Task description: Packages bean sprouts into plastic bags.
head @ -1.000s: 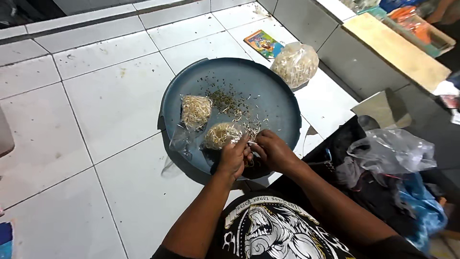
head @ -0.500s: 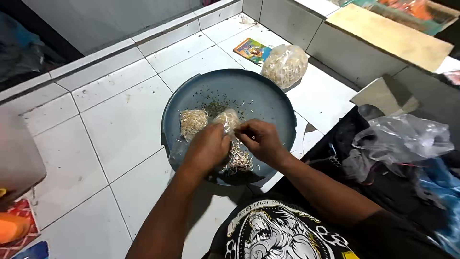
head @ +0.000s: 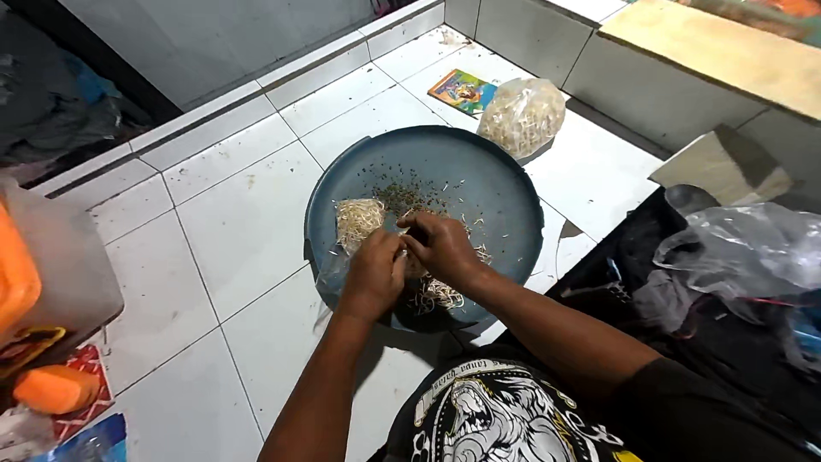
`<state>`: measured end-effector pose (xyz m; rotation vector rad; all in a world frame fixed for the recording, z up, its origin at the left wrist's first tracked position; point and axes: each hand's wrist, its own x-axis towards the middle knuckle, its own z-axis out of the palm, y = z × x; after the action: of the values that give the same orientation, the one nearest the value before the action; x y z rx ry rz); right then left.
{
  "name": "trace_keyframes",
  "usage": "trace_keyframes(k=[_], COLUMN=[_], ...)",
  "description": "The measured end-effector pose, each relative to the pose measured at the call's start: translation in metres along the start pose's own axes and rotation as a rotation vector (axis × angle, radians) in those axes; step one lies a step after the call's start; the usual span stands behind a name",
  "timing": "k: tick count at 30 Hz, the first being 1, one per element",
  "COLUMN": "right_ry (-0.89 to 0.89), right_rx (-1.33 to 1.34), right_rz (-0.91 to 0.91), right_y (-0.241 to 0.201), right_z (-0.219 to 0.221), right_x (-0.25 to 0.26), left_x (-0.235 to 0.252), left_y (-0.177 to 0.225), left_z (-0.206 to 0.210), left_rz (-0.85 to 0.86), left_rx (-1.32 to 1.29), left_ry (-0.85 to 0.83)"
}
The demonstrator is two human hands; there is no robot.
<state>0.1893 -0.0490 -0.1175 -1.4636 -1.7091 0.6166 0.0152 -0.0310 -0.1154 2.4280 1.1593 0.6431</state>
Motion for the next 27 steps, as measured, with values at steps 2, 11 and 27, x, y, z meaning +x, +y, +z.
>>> trace_keyframes(k=[2, 11, 27], right_ry=[-0.082, -0.022, -0.212], right_rx=[-0.001, 0.016, 0.459], right_rz=[-0.106, -0.011, 0.062], right_y=[0.005, 0.014, 0.038], right_z=[0.000, 0.007, 0.001], right_x=[-0.005, -0.008, 0.018], left_x=[0.000, -0.002, 0.003], left_y=[-0.006, 0.004, 0.002], left_z=[-0.002, 0.017, 0.012], left_rz=[-0.109, -0.426, -0.109], left_rx=[-0.142, -0.475, 0.144], left_ry=[-0.062, 0.118, -0.004])
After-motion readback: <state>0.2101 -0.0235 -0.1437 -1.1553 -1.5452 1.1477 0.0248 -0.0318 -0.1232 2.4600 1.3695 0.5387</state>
